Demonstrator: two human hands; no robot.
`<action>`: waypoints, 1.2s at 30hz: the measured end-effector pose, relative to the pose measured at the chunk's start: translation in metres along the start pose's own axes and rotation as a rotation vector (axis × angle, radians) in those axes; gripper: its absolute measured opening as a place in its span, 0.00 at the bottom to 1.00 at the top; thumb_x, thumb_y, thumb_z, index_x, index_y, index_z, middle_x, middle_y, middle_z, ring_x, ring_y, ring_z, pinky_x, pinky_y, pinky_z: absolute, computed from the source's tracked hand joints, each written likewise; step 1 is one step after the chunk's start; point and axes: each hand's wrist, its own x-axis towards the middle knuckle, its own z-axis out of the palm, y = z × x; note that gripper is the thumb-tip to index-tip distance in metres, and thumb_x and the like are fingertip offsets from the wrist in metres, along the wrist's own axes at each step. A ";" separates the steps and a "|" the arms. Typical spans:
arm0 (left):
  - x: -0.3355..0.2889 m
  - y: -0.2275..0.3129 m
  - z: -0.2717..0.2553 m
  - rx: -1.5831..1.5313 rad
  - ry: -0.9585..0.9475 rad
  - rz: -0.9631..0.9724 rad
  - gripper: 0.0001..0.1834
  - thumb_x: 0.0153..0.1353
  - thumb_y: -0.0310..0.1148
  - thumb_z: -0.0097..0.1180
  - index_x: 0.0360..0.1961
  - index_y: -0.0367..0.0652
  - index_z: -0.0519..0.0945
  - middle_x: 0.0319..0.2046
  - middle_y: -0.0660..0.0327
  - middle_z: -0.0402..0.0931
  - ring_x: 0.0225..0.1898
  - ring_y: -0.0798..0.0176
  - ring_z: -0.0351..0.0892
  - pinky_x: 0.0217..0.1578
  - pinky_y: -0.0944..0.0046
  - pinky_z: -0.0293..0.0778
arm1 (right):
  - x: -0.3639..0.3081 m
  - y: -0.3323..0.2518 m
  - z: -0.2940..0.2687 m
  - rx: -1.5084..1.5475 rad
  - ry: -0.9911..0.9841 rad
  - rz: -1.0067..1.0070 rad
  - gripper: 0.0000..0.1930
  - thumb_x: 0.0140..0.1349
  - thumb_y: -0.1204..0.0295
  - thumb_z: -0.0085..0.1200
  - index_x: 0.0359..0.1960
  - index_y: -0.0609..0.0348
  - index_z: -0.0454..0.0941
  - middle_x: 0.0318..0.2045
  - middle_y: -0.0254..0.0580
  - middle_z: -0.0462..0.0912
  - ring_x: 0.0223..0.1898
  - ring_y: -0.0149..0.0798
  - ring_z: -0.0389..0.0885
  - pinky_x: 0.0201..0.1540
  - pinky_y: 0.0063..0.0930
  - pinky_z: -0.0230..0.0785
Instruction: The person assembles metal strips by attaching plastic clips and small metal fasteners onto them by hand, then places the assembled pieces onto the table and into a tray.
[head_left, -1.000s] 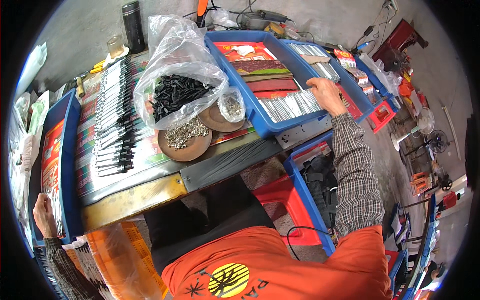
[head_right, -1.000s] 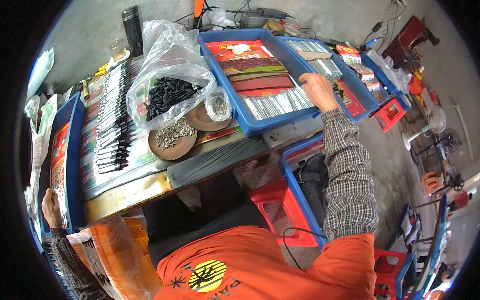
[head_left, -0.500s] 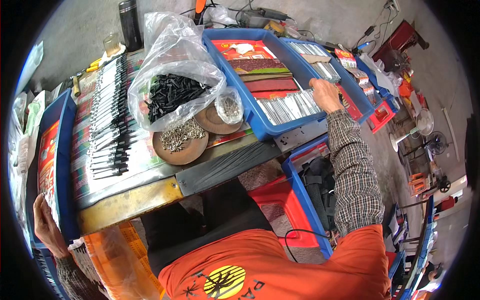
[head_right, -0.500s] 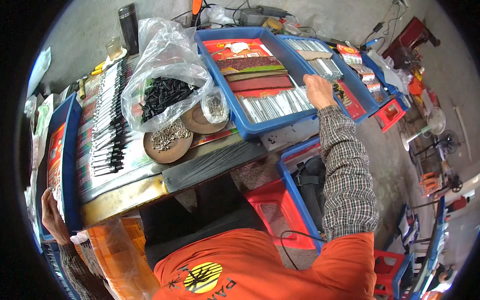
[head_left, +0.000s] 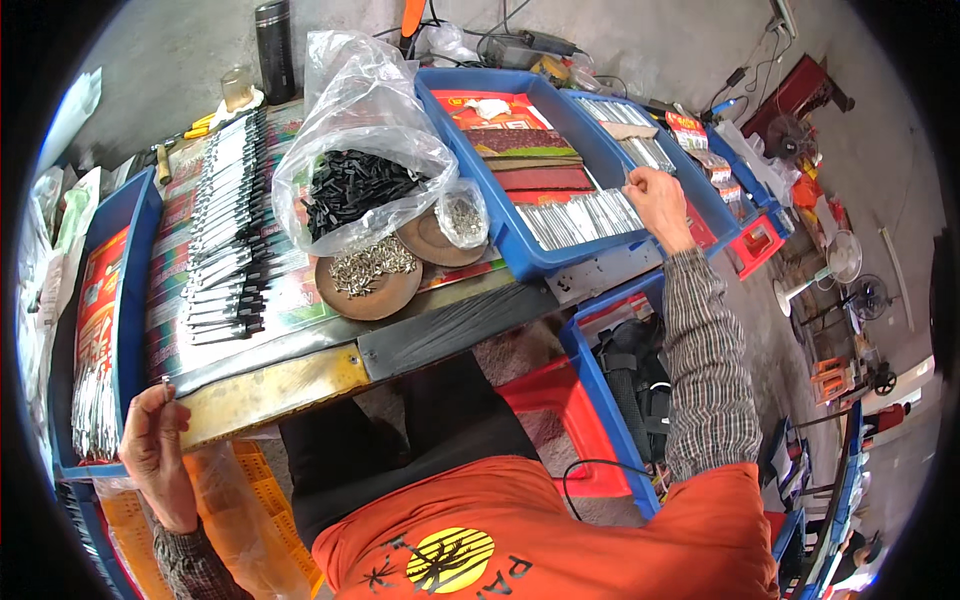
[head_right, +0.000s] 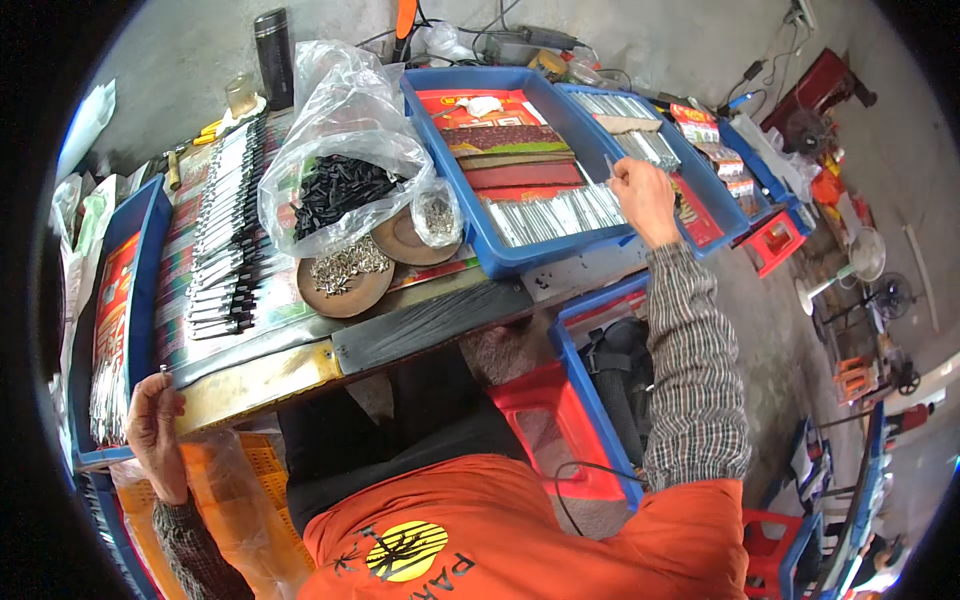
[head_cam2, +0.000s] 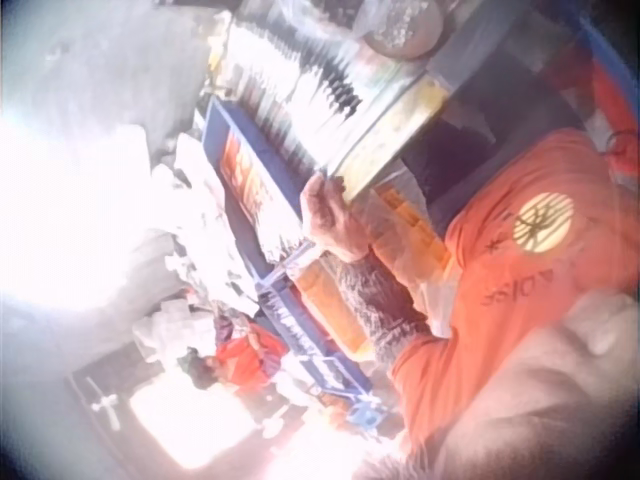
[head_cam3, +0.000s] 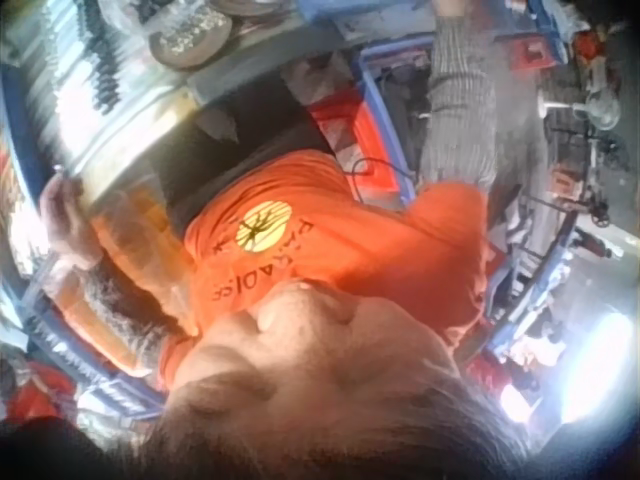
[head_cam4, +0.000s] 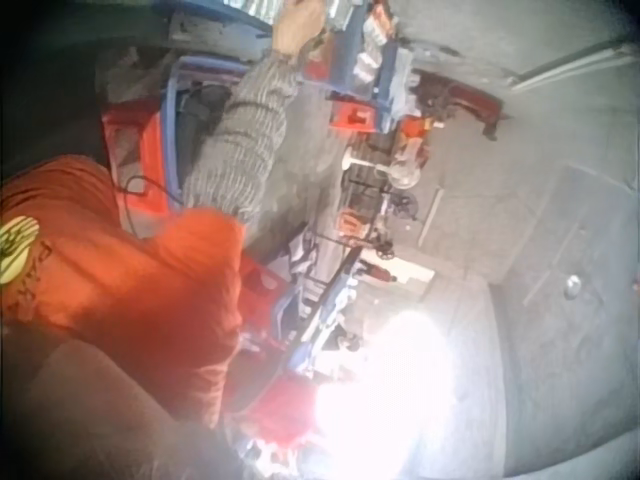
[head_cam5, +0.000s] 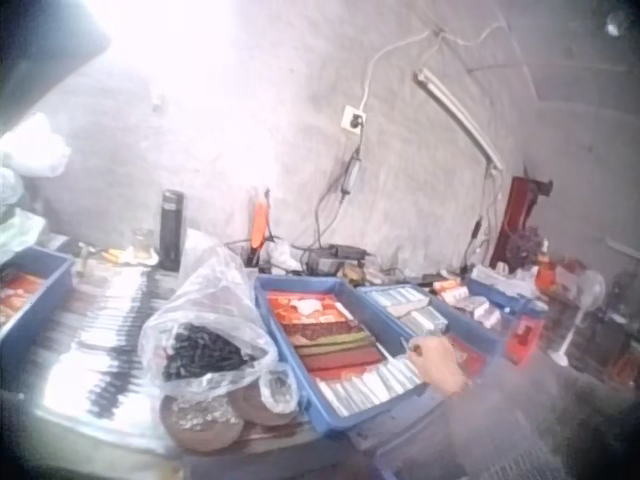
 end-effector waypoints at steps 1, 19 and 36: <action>-0.002 0.008 0.003 0.002 -0.054 0.006 0.07 0.65 0.23 0.52 0.43 0.34 0.77 0.31 0.64 0.75 0.32 0.74 0.70 0.35 0.74 0.68 | -0.006 -0.014 -0.008 0.005 0.003 -0.006 0.08 0.52 0.69 0.59 0.29 0.61 0.80 0.26 0.50 0.82 0.34 0.55 0.80 0.36 0.46 0.69; -0.039 0.070 0.089 -0.552 -0.361 -0.239 0.06 0.60 0.20 0.57 0.39 0.33 0.80 0.29 0.59 0.81 0.27 0.72 0.80 0.23 0.77 0.71 | -0.139 -0.206 -0.021 1.014 -0.347 -0.252 0.03 0.58 0.79 0.58 0.33 0.65 0.79 0.29 0.36 0.76 0.27 0.27 0.72 0.27 0.20 0.63; -0.054 0.059 0.110 -0.811 -0.435 -0.307 0.07 0.63 0.26 0.57 0.41 0.34 0.80 0.31 0.62 0.82 0.30 0.75 0.78 0.25 0.77 0.74 | -0.193 -0.262 0.005 1.401 -0.682 -0.252 0.22 0.62 0.81 0.55 0.59 0.66 0.69 0.37 0.40 0.80 0.27 0.24 0.77 0.30 0.20 0.74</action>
